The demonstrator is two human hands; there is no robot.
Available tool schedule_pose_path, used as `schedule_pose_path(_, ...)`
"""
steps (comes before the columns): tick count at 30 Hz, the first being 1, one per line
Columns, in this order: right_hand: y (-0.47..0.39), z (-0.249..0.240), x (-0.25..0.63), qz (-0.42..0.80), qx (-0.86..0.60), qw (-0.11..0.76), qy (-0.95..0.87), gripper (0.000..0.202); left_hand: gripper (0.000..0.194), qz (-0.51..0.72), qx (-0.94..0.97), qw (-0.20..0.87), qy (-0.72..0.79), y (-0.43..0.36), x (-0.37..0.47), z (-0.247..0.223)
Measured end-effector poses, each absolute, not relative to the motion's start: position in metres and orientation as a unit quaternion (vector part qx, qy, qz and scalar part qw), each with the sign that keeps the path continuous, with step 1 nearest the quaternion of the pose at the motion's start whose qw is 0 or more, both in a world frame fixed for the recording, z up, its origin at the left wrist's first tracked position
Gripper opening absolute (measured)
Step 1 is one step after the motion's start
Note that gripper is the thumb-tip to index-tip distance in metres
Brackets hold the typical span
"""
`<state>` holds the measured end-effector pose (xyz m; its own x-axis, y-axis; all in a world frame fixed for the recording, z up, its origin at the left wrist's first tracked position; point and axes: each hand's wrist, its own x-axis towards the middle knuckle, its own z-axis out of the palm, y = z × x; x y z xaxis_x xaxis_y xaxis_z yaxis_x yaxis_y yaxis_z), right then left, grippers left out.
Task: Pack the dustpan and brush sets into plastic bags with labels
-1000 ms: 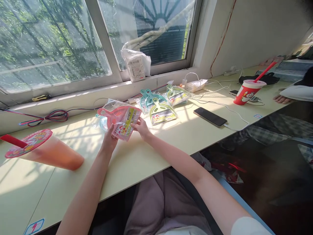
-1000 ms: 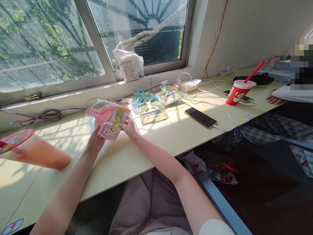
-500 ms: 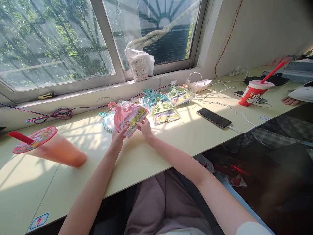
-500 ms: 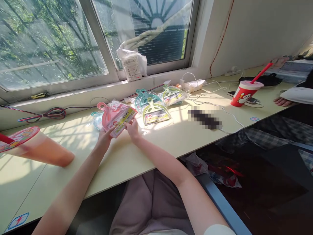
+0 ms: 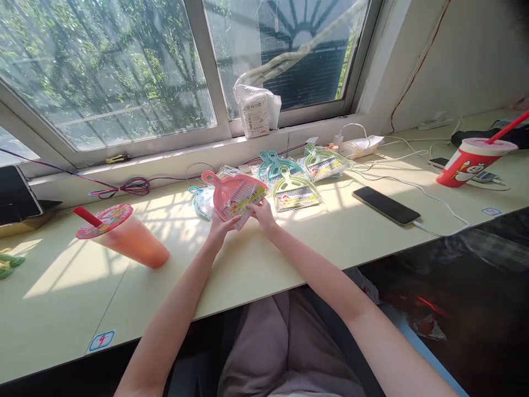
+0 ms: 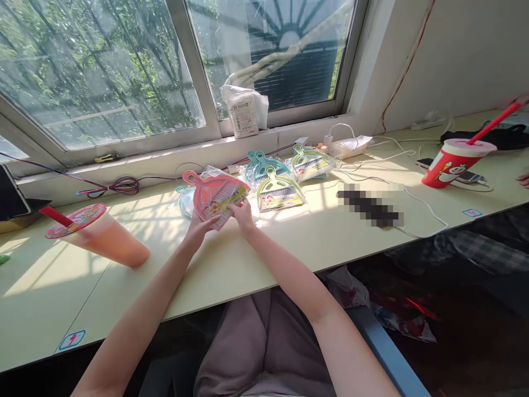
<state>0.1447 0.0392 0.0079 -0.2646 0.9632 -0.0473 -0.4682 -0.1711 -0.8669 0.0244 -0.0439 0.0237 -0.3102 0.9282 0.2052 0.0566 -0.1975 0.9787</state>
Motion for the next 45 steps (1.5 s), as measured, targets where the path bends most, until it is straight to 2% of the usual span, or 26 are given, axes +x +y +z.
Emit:
schedule_pose_path(6,0.043,0.013,0.149,0.722,-0.298,0.459,-0.424,0.048,0.078,0.625,0.430,0.385,0.526,-0.046,0.020,0.023)
schedule_pose_path(13,0.045,0.014,0.151,0.698,-0.346,0.468,-0.418,0.038,0.089,0.609,0.477,0.369,0.515,-0.046,0.023,0.024)
schedule_pose_path(19,0.047,0.016,0.150,0.711,-0.330,0.471,-0.405,0.035,0.086,0.633,0.447,0.377,0.507,-0.046,0.022,0.028)
schedule_pose_path(28,0.058,0.022,0.161,0.719,-0.287,0.426,-0.469,0.047,0.093,0.643,0.433,0.385,0.500,-0.040,0.014,0.025)
schedule_pose_path(35,0.056,0.014,0.152,0.695,-0.316,0.498,-0.410,0.050,0.091,0.631,0.436,0.400,0.503,-0.042,0.021,0.023)
schedule_pose_path(39,0.055,0.015,0.151,0.680,-0.312,0.553,-0.367,0.045,0.074,0.554,0.443,0.523,0.472,-0.043,0.031,0.015)
schedule_pose_path(41,0.055,0.018,0.154,0.673,-0.301,0.574,-0.356,0.043,0.073,0.523,0.451,0.559,0.459,-0.041,0.034,0.014)
schedule_pose_path(45,0.056,0.020,0.156,0.668,-0.305,0.577,-0.358,0.048,0.067,0.622,0.450,0.445,0.461,-0.036,0.031,0.016)
